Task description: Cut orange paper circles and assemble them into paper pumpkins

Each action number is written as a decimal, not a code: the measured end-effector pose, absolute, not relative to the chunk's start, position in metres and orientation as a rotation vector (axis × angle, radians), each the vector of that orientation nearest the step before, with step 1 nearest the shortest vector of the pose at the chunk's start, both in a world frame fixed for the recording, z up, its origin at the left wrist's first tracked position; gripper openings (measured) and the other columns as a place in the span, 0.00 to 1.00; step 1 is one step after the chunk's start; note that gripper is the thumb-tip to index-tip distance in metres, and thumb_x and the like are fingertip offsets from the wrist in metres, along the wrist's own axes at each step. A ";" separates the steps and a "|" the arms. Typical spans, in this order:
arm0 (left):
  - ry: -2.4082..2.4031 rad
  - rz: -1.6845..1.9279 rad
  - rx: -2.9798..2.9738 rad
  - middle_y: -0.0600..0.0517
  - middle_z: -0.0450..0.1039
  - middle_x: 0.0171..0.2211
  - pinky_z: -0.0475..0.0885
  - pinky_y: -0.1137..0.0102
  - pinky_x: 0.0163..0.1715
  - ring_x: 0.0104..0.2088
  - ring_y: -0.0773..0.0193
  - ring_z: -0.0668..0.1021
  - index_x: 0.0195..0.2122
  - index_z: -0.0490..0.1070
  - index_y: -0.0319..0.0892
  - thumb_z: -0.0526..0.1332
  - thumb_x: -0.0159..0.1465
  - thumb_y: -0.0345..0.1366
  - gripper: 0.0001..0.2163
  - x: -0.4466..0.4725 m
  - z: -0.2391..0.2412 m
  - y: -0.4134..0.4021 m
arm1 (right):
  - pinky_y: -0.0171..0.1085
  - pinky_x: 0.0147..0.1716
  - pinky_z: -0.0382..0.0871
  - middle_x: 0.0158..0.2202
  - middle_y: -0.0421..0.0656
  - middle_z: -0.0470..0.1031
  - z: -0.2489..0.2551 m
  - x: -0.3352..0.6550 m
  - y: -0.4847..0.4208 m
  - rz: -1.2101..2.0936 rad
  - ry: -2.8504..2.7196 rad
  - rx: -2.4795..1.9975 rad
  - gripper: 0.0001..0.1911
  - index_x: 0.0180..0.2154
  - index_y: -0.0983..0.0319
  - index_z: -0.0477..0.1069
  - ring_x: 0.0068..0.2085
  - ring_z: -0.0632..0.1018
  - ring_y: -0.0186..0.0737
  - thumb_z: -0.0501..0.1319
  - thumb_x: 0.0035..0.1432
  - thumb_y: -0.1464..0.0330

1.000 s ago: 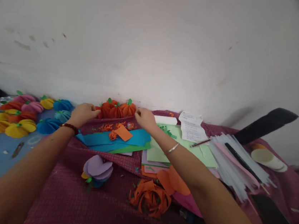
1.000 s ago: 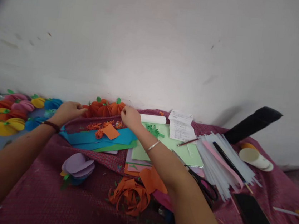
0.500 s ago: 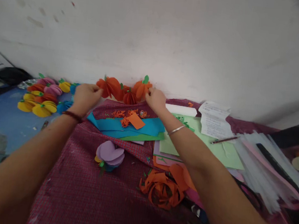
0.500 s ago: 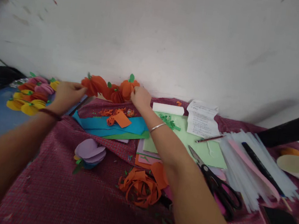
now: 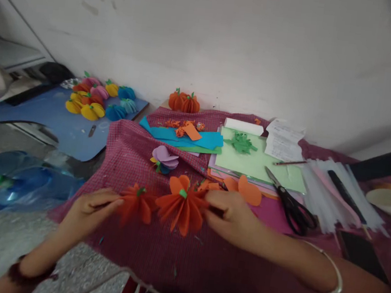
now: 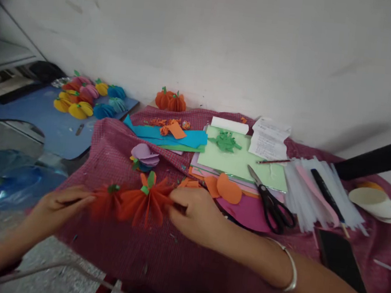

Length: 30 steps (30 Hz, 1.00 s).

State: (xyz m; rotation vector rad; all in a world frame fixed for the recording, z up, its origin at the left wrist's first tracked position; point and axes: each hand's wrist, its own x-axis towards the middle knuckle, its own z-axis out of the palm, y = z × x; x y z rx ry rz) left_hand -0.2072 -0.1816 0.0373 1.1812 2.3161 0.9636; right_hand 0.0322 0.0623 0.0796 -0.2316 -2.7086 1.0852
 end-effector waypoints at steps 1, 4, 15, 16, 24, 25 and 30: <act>2.309 0.981 1.188 0.52 0.75 0.25 0.74 0.63 0.31 0.28 0.57 0.76 0.23 0.76 0.52 0.58 0.57 0.49 0.12 -0.198 0.031 -0.185 | 0.32 0.24 0.55 0.20 0.37 0.64 0.069 0.035 0.054 1.082 -2.738 -0.218 0.14 0.20 0.61 0.59 0.23 0.65 0.31 0.54 0.57 0.74; 2.309 1.001 1.256 0.51 0.77 0.30 0.75 0.63 0.36 0.33 0.57 0.78 0.29 0.77 0.53 0.58 0.58 0.46 0.10 -0.180 0.020 -0.194 | 0.33 0.27 0.58 0.23 0.39 0.69 0.044 0.042 0.037 0.959 -2.822 -0.155 0.12 0.22 0.61 0.64 0.26 0.69 0.33 0.54 0.58 0.73; 2.476 1.009 1.305 0.52 0.73 0.26 0.71 0.68 0.31 0.30 0.60 0.75 0.23 0.69 0.47 0.52 0.63 0.50 0.17 -0.232 0.079 -0.197 | 0.33 0.33 0.63 0.31 0.42 0.77 0.069 0.056 0.047 0.929 -2.947 -0.152 0.05 0.35 0.61 0.74 0.32 0.75 0.36 0.59 0.57 0.69; 2.485 0.996 1.302 0.53 0.73 0.26 0.70 0.70 0.31 0.29 0.61 0.74 0.24 0.69 0.46 0.53 0.62 0.49 0.16 -0.238 0.080 -0.186 | 0.33 0.32 0.63 0.30 0.42 0.77 0.072 0.048 0.053 0.923 -2.911 -0.184 0.06 0.34 0.61 0.74 0.32 0.75 0.35 0.59 0.58 0.69; 2.320 0.698 1.579 0.50 0.76 0.33 0.68 0.70 0.32 0.31 0.63 0.76 0.46 0.72 0.42 0.56 0.59 0.36 0.14 -0.268 0.027 -0.088 | 0.37 0.41 0.65 0.46 0.48 0.76 0.056 -0.059 0.079 0.518 -2.860 -0.183 0.15 0.50 0.62 0.69 0.44 0.76 0.41 0.54 0.62 0.69; 2.311 0.651 1.622 0.50 0.76 0.33 0.68 0.70 0.33 0.32 0.63 0.76 0.42 0.74 0.42 0.56 0.59 0.34 0.12 -0.270 0.023 -0.080 | 0.38 0.41 0.65 0.46 0.49 0.76 0.051 -0.071 0.081 0.452 -2.891 -0.162 0.16 0.51 0.62 0.68 0.44 0.76 0.42 0.54 0.62 0.69; 2.313 0.680 1.821 0.50 0.72 0.27 0.66 0.71 0.31 0.30 0.65 0.73 0.27 0.75 0.41 0.55 0.60 0.34 0.10 -0.270 0.049 -0.057 | 0.37 0.37 0.63 0.41 0.50 0.77 0.051 -0.104 0.088 0.344 -2.983 -0.254 0.13 0.42 0.64 0.73 0.41 0.75 0.43 0.51 0.63 0.69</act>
